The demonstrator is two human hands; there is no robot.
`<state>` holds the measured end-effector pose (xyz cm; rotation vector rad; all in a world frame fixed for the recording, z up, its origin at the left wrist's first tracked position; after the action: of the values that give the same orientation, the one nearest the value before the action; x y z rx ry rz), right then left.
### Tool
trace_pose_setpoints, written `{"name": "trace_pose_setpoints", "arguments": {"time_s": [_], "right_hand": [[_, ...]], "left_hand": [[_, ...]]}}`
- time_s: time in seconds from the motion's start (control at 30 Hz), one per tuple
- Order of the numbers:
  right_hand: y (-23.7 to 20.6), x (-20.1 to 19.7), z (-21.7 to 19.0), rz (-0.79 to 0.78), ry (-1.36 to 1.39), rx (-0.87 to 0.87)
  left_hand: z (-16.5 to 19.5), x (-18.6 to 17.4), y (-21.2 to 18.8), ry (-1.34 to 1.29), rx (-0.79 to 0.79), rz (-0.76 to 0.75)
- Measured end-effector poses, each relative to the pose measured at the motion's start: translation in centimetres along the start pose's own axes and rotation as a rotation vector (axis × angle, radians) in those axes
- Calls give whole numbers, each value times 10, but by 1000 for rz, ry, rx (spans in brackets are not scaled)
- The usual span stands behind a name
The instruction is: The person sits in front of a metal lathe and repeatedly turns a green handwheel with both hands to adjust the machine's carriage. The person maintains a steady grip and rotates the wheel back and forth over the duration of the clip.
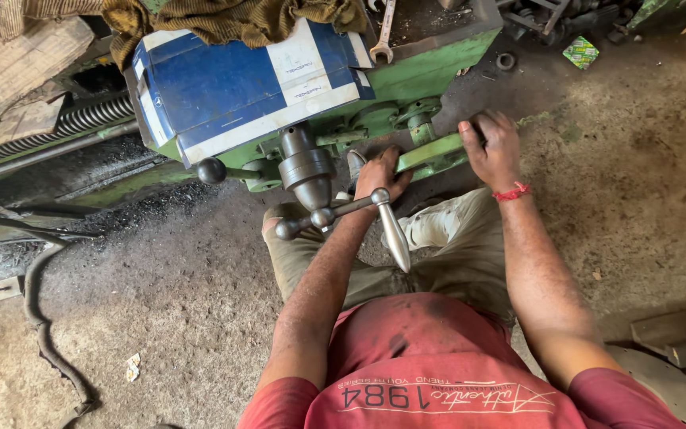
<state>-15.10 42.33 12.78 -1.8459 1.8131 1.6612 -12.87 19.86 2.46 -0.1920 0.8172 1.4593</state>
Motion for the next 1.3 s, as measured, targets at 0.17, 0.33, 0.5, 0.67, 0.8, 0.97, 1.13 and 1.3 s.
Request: {"name": "trace_pose_setpoints", "arguments": {"time_s": [0.17, 0.33, 0.5, 0.67, 0.8, 0.97, 1.13, 1.3], "right_hand": [[-3, 4, 0, 72, -27, -28], [-1, 4, -6, 92, -81, -9], [3, 2, -9, 71, -113, 10], [2, 1, -6, 62, -157, 9], [0, 2, -4, 60, -194, 6], [-1, -1, -5, 66, -199, 3], [0, -2, -4, 53, -183, 14], [1, -5, 0, 79, -183, -9]], "left_hand": [[0, 0, 0, 5, 12, 10], [9, -7, 2, 14, -18, 6], [24, -20, 1, -17, -48, -11], [48, -25, 9, 73, 88, 58], [69, -14, 25, 136, 144, 47], [82, 2, 48, 177, 124, -57], [84, 3, 50, 193, 74, -16], [88, 0, 51, 204, 48, -49]]}}
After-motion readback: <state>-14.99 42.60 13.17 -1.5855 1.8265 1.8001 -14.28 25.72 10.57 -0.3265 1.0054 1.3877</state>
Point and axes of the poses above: each hand's wrist, its own y-axis towards the middle knuckle, its own x-axis out of the palm, z = x × y, the point moved 3 cm from there along y, towards the middle knuckle, and after that the axes turned 5 degrees about y, right-handed, at the moved point
